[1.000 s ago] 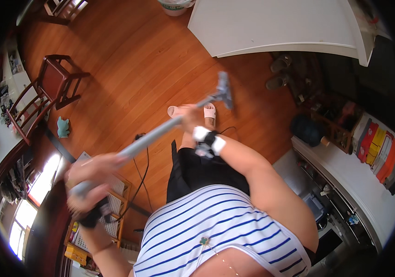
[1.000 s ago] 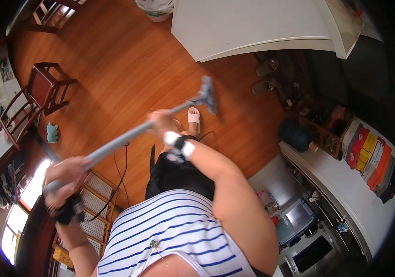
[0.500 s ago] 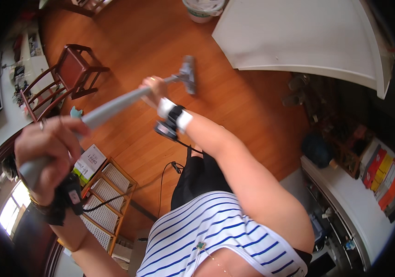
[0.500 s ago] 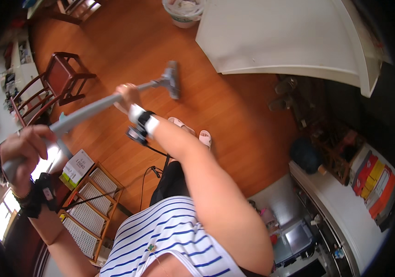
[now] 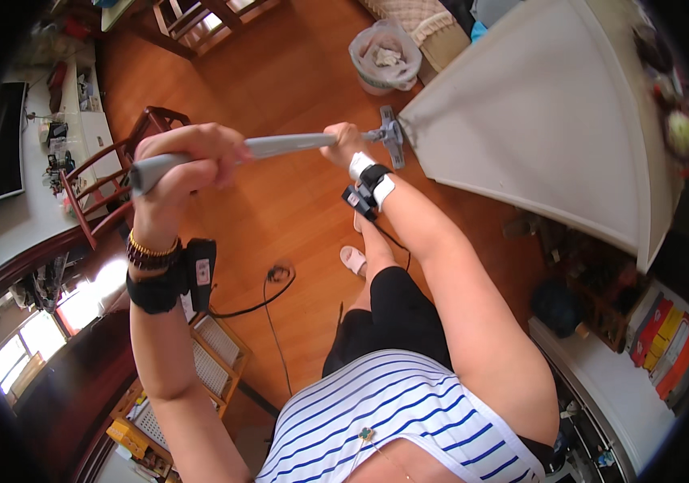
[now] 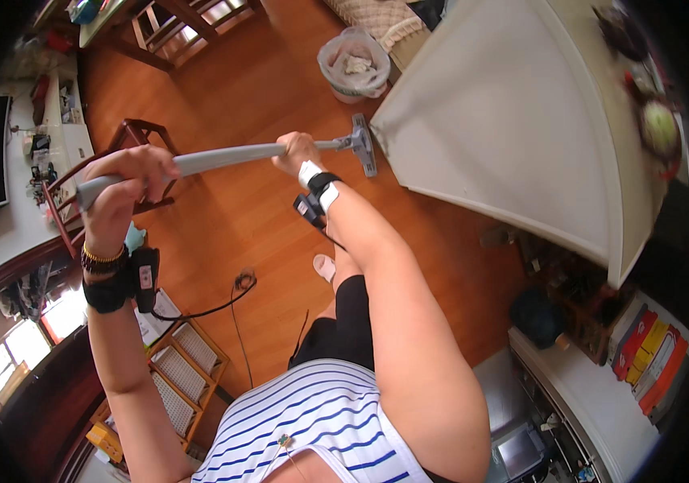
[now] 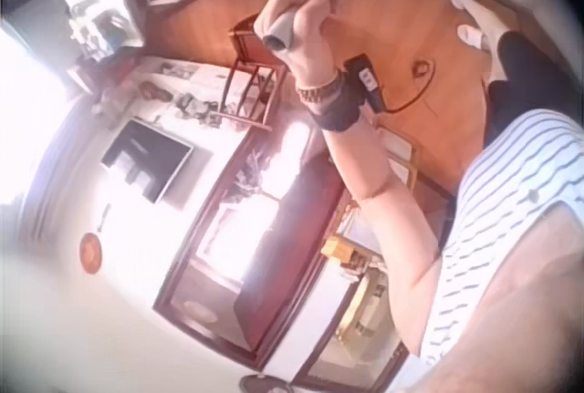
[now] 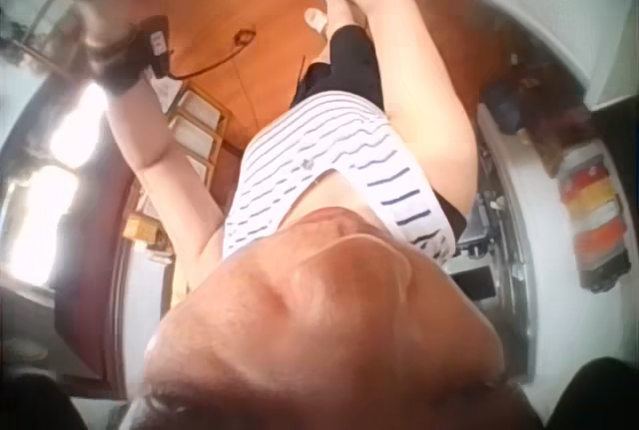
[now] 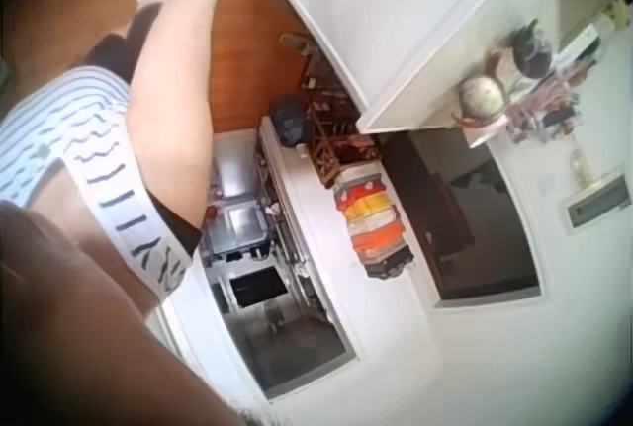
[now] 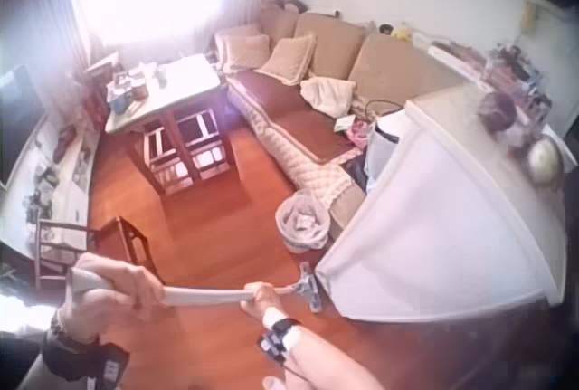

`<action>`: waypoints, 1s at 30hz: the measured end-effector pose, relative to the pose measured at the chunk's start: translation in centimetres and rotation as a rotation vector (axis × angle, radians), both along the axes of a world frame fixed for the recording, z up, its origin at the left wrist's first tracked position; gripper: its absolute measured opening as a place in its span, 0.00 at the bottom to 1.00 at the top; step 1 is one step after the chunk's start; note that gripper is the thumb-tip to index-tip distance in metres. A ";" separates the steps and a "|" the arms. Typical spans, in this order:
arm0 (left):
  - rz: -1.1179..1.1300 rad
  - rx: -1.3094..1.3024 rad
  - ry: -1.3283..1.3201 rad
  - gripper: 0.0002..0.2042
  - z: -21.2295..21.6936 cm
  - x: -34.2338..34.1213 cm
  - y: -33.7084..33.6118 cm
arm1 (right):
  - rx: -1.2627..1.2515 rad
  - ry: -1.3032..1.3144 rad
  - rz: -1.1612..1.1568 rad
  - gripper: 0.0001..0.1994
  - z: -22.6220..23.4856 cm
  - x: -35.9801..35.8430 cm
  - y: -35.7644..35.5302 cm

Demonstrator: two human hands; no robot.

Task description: The person cleans the floor using a squeegee tool. They first pull water from a bucket and wipe the bathroom floor around a squat toilet, then move into a bedroom area to wipe the wooden floor surface, moving items like a towel and a fan aside to reach the edges, and finally return to the bathroom to finish wiping the area around the drain.

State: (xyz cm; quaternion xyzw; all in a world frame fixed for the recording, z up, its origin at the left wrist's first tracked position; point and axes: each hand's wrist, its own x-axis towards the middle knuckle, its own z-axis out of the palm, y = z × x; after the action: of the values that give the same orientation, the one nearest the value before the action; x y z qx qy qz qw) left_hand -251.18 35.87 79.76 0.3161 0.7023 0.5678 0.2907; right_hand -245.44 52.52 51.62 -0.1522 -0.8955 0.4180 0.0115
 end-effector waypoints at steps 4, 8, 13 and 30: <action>0.022 0.056 0.015 0.09 0.8 -5.4 -0.1 | -0.020 0.034 0.020 0.05 -0.9 -5.5 -2.5; -0.064 -0.077 0.152 0.10 4.4 -9.9 5.5 | -0.342 0.079 -0.069 0.06 1.1 -12.2 -3.3; -0.451 -0.058 0.162 0.11 5.9 -15.5 12.1 | -0.351 0.236 -0.427 0.09 2.7 -13.0 0.2; -0.189 0.118 0.114 0.09 3.0 -15.2 12.5 | -0.083 0.177 -0.156 0.05 1.5 -15.3 9.8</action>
State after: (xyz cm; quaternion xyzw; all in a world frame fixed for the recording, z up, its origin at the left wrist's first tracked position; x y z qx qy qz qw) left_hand -266.35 48.40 82.75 0.4292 0.6501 0.5593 0.2836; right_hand -260.70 62.31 53.14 -0.1844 -0.8583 0.4645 0.1167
